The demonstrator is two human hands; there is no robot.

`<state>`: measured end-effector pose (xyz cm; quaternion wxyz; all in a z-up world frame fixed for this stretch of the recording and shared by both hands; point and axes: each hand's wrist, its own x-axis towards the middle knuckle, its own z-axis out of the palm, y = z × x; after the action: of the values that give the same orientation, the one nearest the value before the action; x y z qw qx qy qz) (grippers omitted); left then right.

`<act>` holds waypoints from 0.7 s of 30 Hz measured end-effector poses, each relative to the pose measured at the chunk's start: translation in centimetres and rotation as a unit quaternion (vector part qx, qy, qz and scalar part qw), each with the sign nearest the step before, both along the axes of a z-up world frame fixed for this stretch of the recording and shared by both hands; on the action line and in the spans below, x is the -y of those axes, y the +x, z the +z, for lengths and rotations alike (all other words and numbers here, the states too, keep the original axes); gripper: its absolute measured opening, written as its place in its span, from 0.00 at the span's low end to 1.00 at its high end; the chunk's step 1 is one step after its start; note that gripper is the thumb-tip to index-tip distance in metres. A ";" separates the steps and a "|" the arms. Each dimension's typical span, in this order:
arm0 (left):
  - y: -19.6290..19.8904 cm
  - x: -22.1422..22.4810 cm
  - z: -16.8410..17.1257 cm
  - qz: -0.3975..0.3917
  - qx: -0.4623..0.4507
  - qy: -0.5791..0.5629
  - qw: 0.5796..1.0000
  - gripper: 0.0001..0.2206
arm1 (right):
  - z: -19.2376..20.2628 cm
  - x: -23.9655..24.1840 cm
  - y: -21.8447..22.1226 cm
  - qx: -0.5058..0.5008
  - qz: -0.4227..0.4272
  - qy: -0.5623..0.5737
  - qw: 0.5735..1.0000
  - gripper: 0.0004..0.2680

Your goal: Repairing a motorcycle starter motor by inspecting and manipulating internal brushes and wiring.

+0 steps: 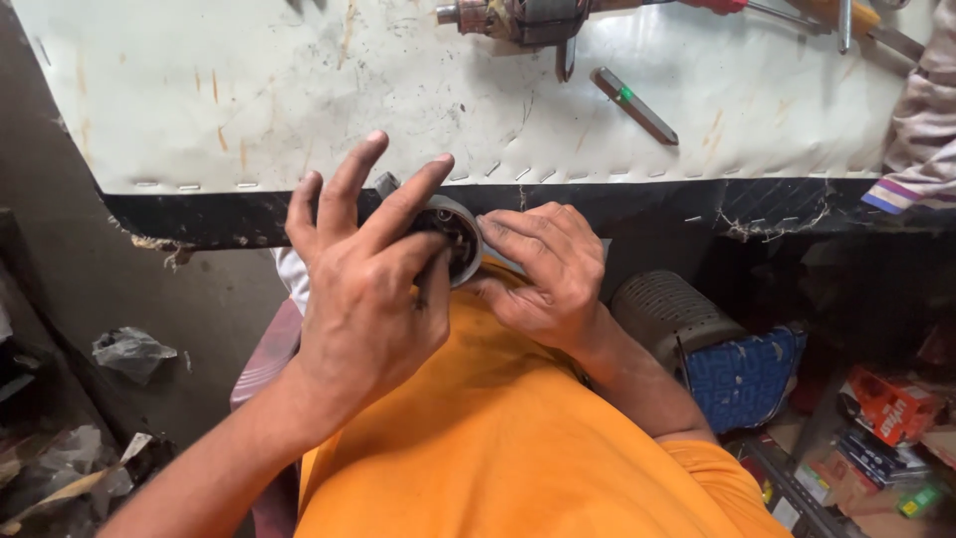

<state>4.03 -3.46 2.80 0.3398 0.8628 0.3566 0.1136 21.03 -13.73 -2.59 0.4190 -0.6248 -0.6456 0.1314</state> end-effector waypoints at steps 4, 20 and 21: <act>-0.7 0.5 -0.3 -0.007 0.031 -0.041 0.999 0.05 | -0.3 0.0 0.2 -0.003 0.000 -0.004 1.000 0.18; -3.2 -1.4 -3.0 -0.076 0.123 -0.040 0.989 0.13 | 5.7 -6.9 4.6 0.268 0.364 -0.013 0.892 0.08; -3.3 -1.6 -2.9 -0.079 0.126 -0.038 0.988 0.12 | 6.5 -7.6 4.3 0.285 0.391 -0.023 0.875 0.07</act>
<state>0.71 -1.87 -0.05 0.4221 0.8537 0.2457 0.1807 25.37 -6.12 3.91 0.1169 -0.3411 -0.9255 0.1155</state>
